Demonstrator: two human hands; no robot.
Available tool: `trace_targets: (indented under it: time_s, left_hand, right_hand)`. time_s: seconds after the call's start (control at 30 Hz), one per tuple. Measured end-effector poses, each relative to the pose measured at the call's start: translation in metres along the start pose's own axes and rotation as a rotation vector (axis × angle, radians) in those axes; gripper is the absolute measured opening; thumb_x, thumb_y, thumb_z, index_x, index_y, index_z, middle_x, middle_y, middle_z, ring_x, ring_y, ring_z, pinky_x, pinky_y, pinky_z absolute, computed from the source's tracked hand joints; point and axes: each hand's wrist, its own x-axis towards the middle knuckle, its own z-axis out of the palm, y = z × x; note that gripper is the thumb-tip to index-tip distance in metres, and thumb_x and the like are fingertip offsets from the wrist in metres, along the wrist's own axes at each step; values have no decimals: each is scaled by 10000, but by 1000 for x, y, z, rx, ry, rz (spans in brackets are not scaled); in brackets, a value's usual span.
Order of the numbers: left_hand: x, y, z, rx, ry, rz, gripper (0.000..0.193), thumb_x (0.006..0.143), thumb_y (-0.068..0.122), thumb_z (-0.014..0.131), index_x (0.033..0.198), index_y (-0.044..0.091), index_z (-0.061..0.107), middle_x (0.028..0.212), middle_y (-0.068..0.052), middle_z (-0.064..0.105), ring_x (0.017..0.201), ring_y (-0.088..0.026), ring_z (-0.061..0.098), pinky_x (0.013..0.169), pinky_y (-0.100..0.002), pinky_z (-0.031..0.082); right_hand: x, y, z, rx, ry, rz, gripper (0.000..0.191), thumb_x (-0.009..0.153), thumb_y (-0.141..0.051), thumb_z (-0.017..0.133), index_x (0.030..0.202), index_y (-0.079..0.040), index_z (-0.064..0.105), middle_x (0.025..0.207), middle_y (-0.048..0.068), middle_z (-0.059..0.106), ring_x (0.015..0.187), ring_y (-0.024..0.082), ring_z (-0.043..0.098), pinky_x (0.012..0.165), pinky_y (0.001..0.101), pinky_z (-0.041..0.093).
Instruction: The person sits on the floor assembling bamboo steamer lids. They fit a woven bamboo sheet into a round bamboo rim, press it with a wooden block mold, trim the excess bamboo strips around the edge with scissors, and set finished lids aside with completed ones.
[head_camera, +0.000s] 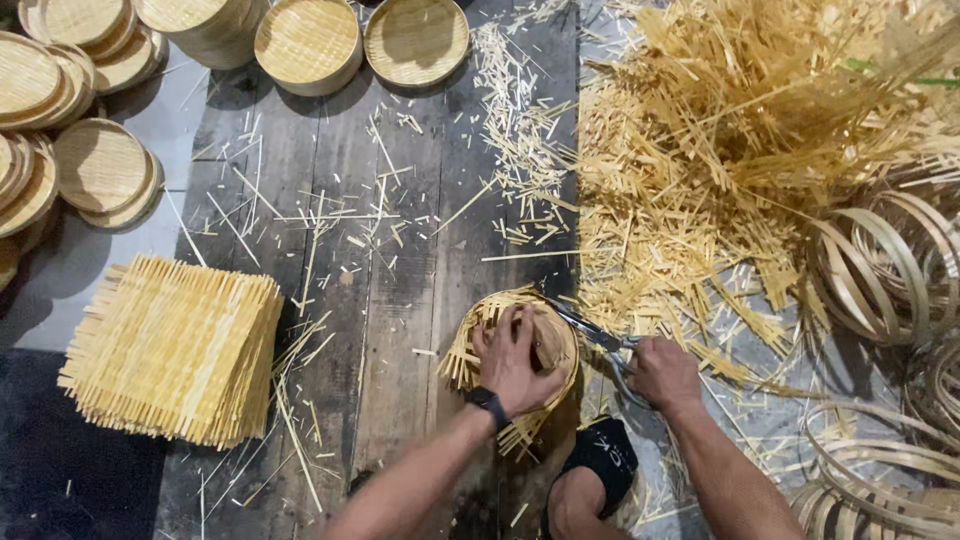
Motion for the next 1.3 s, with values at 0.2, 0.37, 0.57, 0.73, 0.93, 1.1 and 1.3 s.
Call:
trace_targets:
  time_s: [0.2,0.37,0.57,0.73,0.93,1.1,1.3]
  left_hand:
    - [5,11,20,149,38,161,798,775,390,743,1467,119,452,1453,-201,432,1379,-369,394,1147,-693,153]
    - [6,-15,36,68,101,428,795,712,332,763,1429,71,539,1448,-218,453,1354,-390,420,1158,-609,256]
    - [9,-28,42,52,24,579,750,743,323,742,1433,92,562,1521,-204,456,1404,-368,437,1199,-558,304]
    - [-3,-23,34,178,256,588,960,737,402,783,1545,89,371,1570,-210,400,1425,-378,403,1185,-602,250]
    - [-8,-1,36,-71,173,-157,1279,625,476,882,1543,-34,153,1526,-282,320,1396,-443,327,1151,-596,205]
    - [-6,-9,30,-43,133,-40,1259,600,425,874,1548,-53,196,1494,-269,382,1360,-428,385,1130,-577,269]
    - [-4,-15,22,50,86,95,1260,579,425,887,1550,-42,233,1470,-257,415,1330,-422,406,1116,-559,283]
  right_hand:
    - [2,-9,-3,-109,-22,0,515,755,-479,745,999,-35,654,995,175,675,980,319,662,900,442,557]
    - [4,10,-6,-59,-190,19,358,839,-306,684,1100,-63,648,1059,147,683,993,288,674,865,437,575]
    - [4,0,9,-50,205,-92,642,619,-476,798,1031,-8,649,935,211,665,927,372,651,820,483,553]
    - [-2,6,7,-97,-60,26,356,837,-391,700,1032,-95,670,1015,135,691,993,296,681,869,440,560]
    - [-2,-6,4,-77,169,-48,589,671,-494,775,964,5,667,914,204,673,894,358,668,801,475,562]
    - [-3,-4,-13,-79,-61,1,431,805,-421,703,1043,-64,661,1031,145,678,1000,299,666,889,424,557]
    - [3,-7,-17,-114,-105,27,683,757,-588,759,1096,-11,623,981,167,642,889,279,636,808,411,555]
